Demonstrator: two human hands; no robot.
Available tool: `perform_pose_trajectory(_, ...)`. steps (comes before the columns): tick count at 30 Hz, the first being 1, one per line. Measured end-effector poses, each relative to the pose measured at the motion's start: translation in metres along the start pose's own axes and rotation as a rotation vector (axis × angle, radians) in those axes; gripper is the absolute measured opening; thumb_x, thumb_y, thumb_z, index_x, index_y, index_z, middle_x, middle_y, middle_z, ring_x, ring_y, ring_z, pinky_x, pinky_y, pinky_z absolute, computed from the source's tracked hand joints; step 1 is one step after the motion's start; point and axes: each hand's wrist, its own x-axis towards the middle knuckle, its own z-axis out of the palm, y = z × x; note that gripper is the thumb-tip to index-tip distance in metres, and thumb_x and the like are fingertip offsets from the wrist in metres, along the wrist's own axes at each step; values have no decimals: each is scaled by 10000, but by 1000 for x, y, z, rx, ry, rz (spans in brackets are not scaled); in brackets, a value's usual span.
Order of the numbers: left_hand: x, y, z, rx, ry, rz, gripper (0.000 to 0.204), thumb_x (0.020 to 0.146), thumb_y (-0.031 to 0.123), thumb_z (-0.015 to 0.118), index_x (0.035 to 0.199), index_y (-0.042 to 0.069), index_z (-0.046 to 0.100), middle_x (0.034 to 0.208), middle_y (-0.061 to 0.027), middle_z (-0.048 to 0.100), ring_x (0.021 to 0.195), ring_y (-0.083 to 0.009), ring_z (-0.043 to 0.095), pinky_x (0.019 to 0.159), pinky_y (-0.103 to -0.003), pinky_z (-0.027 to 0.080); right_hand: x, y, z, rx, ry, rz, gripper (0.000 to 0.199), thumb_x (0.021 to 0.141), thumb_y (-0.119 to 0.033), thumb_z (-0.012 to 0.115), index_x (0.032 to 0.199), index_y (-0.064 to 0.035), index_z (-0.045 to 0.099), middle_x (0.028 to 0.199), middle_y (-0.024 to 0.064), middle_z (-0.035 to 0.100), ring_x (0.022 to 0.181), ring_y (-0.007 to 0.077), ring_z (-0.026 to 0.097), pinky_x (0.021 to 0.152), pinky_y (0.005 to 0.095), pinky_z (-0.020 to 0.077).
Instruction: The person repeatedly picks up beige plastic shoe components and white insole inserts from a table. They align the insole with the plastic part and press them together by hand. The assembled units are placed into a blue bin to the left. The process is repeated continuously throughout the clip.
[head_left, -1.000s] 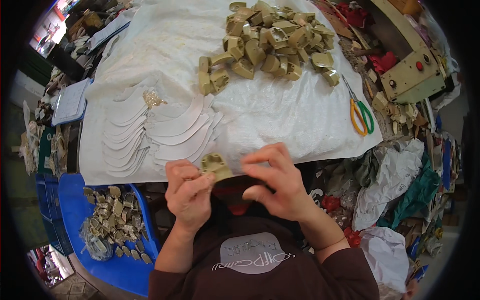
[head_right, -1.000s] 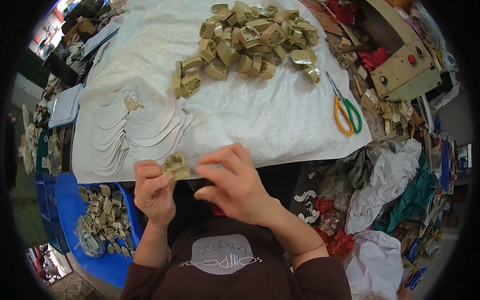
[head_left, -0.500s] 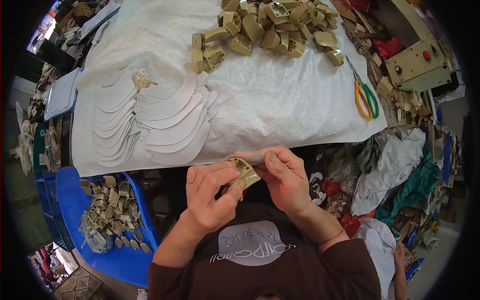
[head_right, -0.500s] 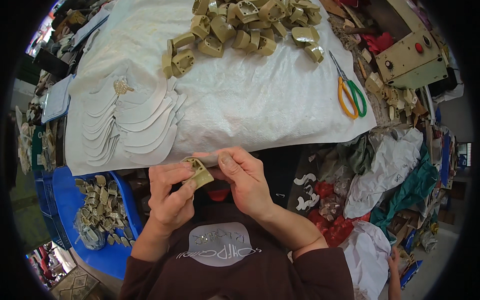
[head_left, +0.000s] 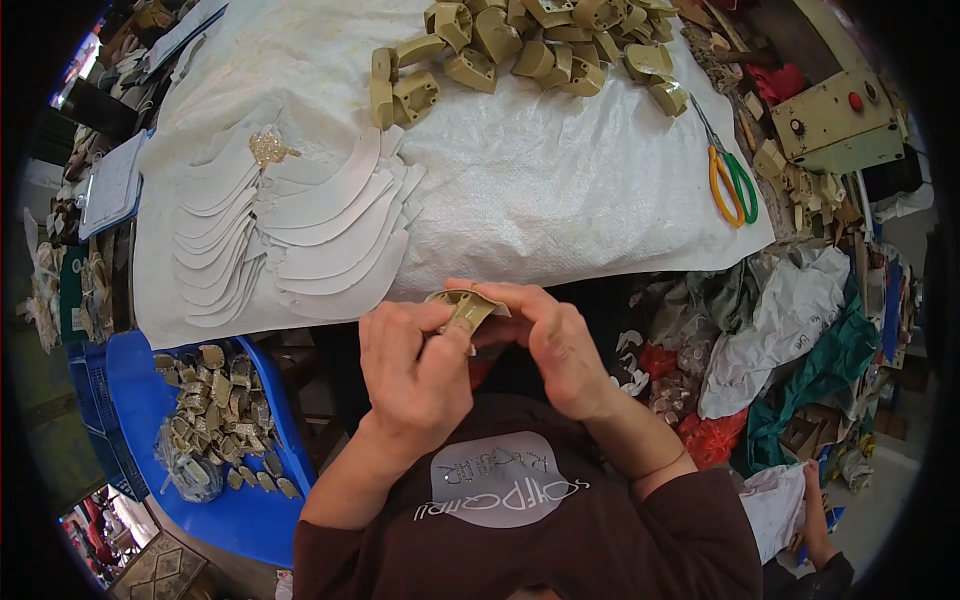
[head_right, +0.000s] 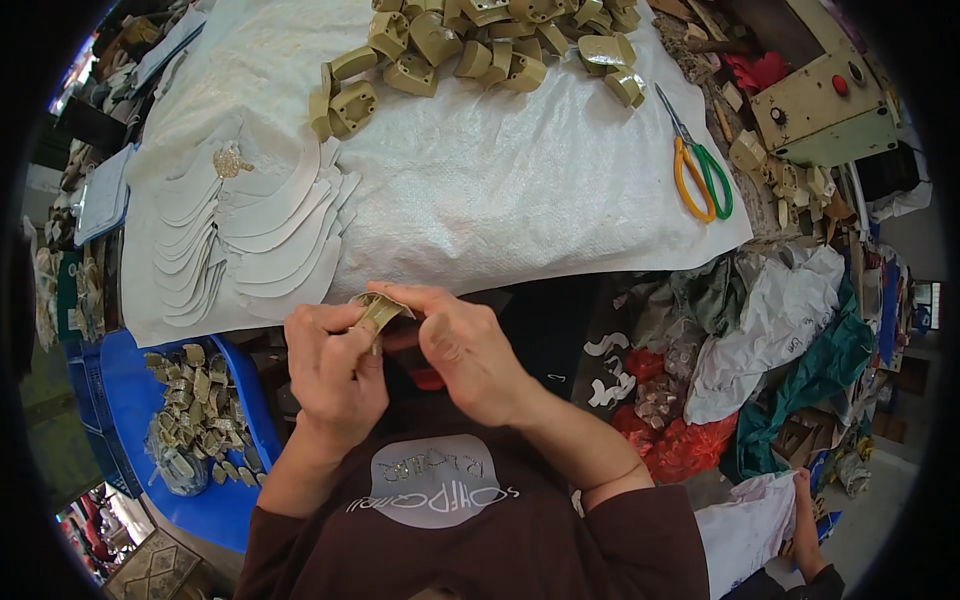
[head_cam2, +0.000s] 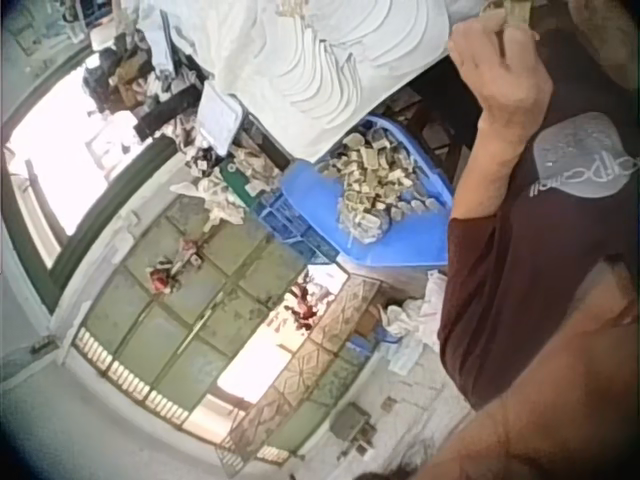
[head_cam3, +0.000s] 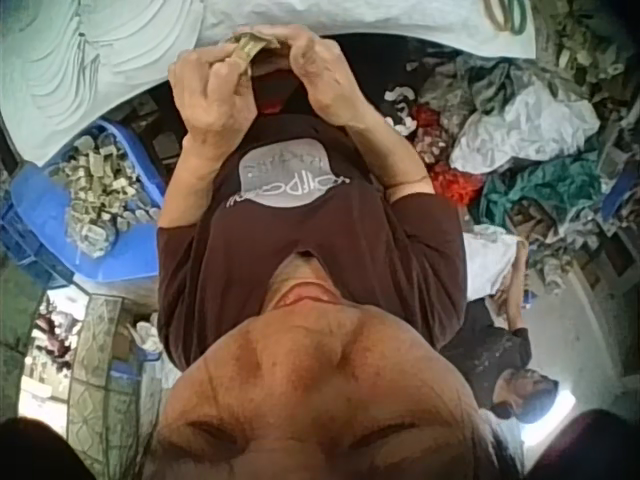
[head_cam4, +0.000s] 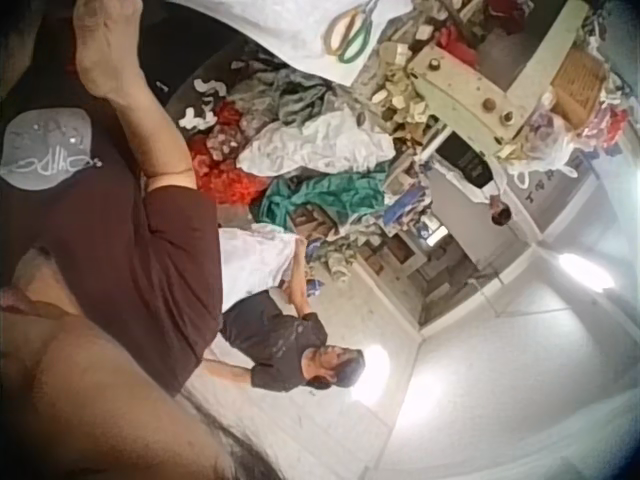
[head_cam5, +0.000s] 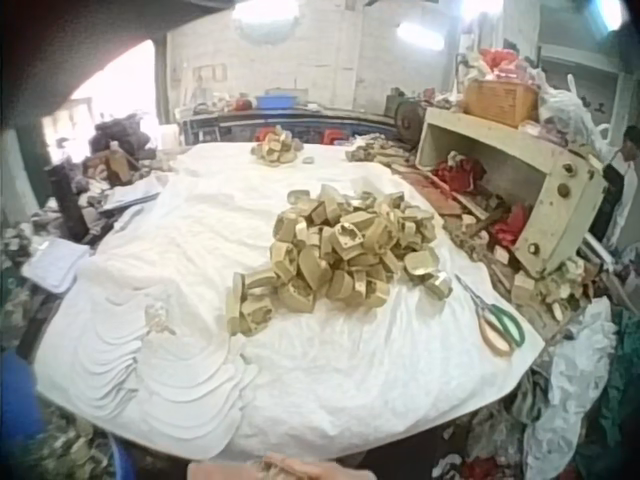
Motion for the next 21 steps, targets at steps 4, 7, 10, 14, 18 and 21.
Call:
perform_pose_trajectory(4, -6, -2, 0, -551, 30, -253, 277, 614, -102, 676, 823, 23, 545, 875, -116, 595, 725, -237, 577, 619, -319, 470, 20, -2, -36, 35, -165, 264, 413, 901, -298, 602, 1165, 15, 550, 1090, 124, 635, 955, 171, 610, 827, 305, 491)
perform_pose_trajectory(7, -4, 0, 1, -726, -32, -204, 283, 600, -130, 676, 802, 14, 540, 883, -121, 605, 750, -244, 592, 641, -310, 489, 30, -5, -48, 91, -358, 286, 395, 789, -81, 689, 1149, 9, 554, 1033, 119, 646, 943, 171, 619, 826, 308, 499)
perform_pose_trajectory(10, -1, -3, -2, -607, -132, -87, 249, 646, -134, 655, 798, 16, 527, 876, -126, 602, 760, -241, 592, 621, -304, 477, 34, -10, -50, -18, -416, 217, 445, 753, -45, 703, 1166, 3, 543, 1008, 117, 651, 941, 175, 624, 820, 307, 501)
perform_pose_trajectory(14, -4, -7, -3, -476, -188, -91, 251, 708, -158, 628, 831, 28, 511, 878, -142, 594, 760, -229, 580, 611, -292, 466, 30, -2, -45, 6, -347, 257, 457, 774, -49, 681, 1197, 13, 520, 1030, 125, 650, 938, 166, 622, 794, 295, 503)
perform_pose_trajectory(18, -8, -6, 2, -449, -191, -130, 232, 647, -98, 669, 818, 16, 563, 886, -123, 616, 707, -236, 569, 598, -290, 458, 28, 2, -38, -78, -292, 345, 395, 837, -59, 622, 1212, 3, 515, 1052, 118, 650, 883, 142, 618, 736, 275, 504)
perform_pose_trajectory(21, -7, -5, 5, -615, -33, -317, 200, 722, -96, 659, 871, 8, 577, 910, -126, 621, 710, -180, 578, 611, -257, 459, 22, 6, -35, 257, -157, 280, 342, 885, -86, 591, 1213, -19, 522, 1035, 104, 647, 916, 163, 590, 816, 296, 458)
